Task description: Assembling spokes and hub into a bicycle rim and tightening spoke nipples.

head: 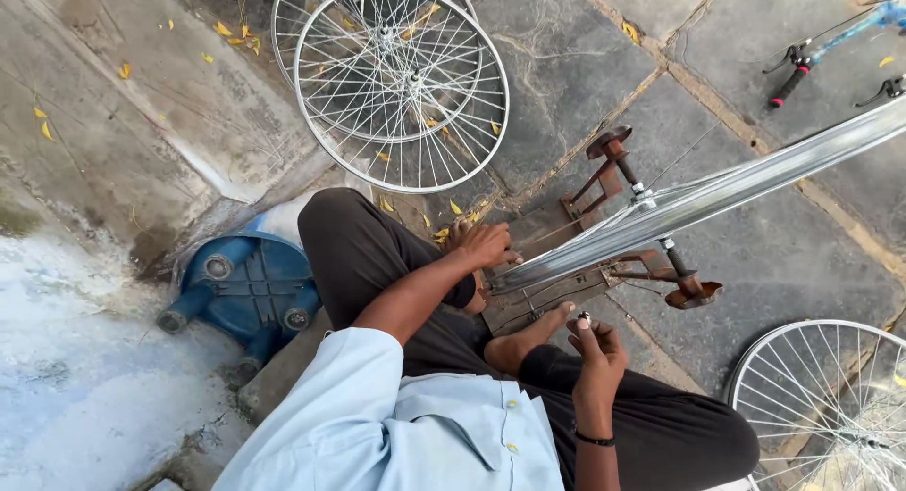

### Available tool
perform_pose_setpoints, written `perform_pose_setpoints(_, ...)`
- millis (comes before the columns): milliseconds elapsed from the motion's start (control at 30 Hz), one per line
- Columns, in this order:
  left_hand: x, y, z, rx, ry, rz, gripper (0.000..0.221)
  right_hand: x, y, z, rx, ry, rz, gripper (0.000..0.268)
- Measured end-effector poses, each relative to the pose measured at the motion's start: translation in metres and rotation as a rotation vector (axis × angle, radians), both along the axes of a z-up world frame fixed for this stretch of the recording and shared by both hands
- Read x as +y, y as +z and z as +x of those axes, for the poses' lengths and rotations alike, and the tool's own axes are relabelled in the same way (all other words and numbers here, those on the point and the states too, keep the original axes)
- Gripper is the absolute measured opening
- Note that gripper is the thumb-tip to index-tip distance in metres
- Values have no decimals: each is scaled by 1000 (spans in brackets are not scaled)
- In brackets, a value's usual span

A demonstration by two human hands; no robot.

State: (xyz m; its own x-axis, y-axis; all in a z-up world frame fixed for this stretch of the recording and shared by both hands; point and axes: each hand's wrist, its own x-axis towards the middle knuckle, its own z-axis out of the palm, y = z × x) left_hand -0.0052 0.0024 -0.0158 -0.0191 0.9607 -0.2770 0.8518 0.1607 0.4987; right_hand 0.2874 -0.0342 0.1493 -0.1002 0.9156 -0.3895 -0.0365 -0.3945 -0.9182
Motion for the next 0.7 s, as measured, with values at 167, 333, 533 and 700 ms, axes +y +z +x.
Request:
perform_pose_setpoints(167,-3,24,6,-38,58,-84,59,-17,-3,-4,-46,92,1,13)
perform_pose_setpoints(333,-3,31,13,-4,31,-237,62,-28,-3,-11,-72,118,25,13)
perform_pose_setpoints(533,-7,45,7,-7,86,-180,37,-21,-10,-15,-71,173,22,17)
perform_pose_setpoints(700,-10,49,3,-6,124,-145,34,-15,-16,-25,-124,235,51,17)
